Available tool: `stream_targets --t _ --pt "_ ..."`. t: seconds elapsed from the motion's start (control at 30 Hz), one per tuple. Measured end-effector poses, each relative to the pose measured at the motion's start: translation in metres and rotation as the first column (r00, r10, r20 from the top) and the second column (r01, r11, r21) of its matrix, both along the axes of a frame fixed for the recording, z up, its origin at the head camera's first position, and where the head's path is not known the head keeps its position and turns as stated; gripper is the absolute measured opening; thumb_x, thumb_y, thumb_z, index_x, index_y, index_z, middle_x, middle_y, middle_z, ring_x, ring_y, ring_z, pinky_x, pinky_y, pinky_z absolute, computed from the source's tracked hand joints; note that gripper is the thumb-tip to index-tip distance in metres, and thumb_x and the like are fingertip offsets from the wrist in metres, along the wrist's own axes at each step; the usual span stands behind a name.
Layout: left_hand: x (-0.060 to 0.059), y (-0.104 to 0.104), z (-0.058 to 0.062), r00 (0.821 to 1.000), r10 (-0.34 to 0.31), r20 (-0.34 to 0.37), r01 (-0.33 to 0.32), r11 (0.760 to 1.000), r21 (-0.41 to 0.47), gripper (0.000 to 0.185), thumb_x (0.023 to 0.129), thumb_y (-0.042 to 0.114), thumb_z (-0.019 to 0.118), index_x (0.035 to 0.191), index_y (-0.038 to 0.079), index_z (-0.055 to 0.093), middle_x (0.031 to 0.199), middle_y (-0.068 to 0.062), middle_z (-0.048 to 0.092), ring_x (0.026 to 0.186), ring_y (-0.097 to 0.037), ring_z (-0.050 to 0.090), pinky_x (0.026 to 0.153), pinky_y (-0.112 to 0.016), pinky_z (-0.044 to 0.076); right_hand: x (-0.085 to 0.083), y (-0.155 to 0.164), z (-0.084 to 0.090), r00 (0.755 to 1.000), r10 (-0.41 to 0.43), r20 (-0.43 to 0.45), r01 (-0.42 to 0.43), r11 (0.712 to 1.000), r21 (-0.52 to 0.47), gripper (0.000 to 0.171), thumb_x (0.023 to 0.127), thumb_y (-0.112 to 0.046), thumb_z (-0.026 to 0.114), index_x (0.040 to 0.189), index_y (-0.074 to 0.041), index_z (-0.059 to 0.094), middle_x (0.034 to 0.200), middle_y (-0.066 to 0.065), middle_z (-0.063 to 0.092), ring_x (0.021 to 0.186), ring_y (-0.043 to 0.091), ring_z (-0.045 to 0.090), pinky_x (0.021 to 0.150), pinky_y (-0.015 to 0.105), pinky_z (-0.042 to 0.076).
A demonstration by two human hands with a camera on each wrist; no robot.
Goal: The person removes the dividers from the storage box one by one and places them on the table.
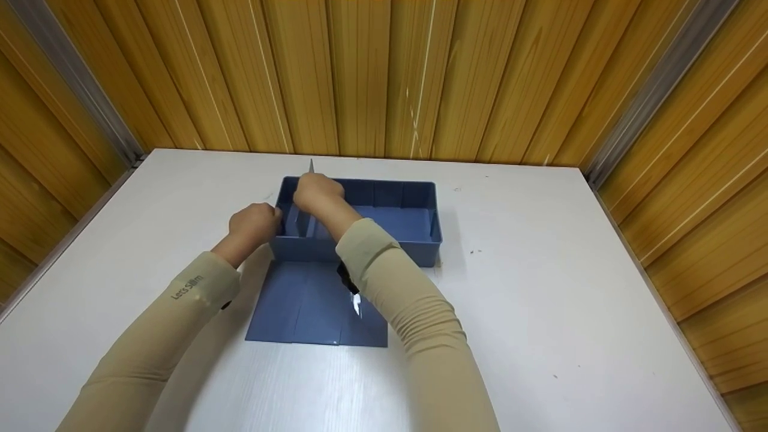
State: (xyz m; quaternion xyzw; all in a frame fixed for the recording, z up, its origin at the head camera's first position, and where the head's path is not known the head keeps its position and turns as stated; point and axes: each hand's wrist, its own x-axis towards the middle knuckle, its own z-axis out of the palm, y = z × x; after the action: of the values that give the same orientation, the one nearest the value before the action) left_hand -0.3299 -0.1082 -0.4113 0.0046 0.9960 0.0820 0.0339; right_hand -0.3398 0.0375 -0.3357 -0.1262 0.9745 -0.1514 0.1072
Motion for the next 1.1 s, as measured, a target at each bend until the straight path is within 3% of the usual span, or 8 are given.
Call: stream_targets --t 0.27,0.47,0.67,0.9,1.1 --pt "-0.0003 0.0 -0.0005 0.999 0.036 -0.018 -0.035 0.998 0.048 0.047 0.11 0.029 0.036 0.105 0.0 0.072 0.107 -0.019 0.077 0.094 -0.032 0.075 0.082 -0.048 0.062 -0.0005 0.0023 0.0023 1.0 -0.024 -0.017 0.024 1.0 -0.008 0.031 0.102 -0.019 0.049 0.071 -0.015 0.048 0.081 0.004 0.053 0.071 0.019 0.046 0.062 0.031 0.036" --pt "-0.0005 -0.0006 0.0004 0.999 -0.038 0.013 0.038 0.998 -0.047 0.027 0.105 0.019 0.05 0.107 0.002 0.071 0.107 -0.017 0.077 0.094 -0.03 0.075 0.082 -0.047 0.062 -0.0013 0.0036 0.0044 1.0 -0.014 -0.009 0.014 1.0 -0.017 0.035 0.1 -0.017 0.049 0.065 -0.016 0.044 0.071 0.0 0.046 0.066 0.018 0.043 0.058 0.029 0.034" --pt "-0.0009 -0.0005 -0.0002 0.999 -0.043 0.01 0.044 0.998 -0.043 0.02 0.101 0.016 0.056 0.105 0.003 0.071 0.106 -0.017 0.077 0.093 -0.03 0.074 0.082 -0.047 0.062 -0.0005 0.0025 0.0049 1.0 -0.008 -0.013 0.008 1.0 -0.008 0.033 0.101 -0.017 0.049 0.068 -0.015 0.046 0.076 0.003 0.05 0.07 0.019 0.044 0.061 0.031 0.035" --pt "-0.0025 -0.0009 -0.0008 0.999 -0.036 0.006 0.037 0.999 -0.039 0.025 0.103 0.018 0.051 0.105 0.002 0.071 0.106 -0.018 0.076 0.093 -0.031 0.074 0.081 -0.048 0.062 0.0001 0.0006 0.0061 1.0 -0.005 -0.021 0.005 1.0 0.009 0.022 0.101 -0.017 0.049 0.081 -0.01 0.055 0.09 0.008 0.058 0.077 0.021 0.046 0.067 0.033 0.038" --pt "-0.0045 -0.0012 -0.0017 1.0 -0.002 0.006 0.002 1.0 0.015 0.037 0.107 0.024 0.043 0.105 0.001 0.071 0.107 -0.019 0.076 0.095 -0.032 0.074 0.082 -0.049 0.062 -0.0015 -0.0001 0.0074 1.0 -0.002 -0.013 0.002 1.0 0.012 0.026 0.1 -0.017 0.048 0.075 -0.014 0.047 0.086 0.006 0.054 0.076 0.021 0.046 0.065 0.032 0.037"
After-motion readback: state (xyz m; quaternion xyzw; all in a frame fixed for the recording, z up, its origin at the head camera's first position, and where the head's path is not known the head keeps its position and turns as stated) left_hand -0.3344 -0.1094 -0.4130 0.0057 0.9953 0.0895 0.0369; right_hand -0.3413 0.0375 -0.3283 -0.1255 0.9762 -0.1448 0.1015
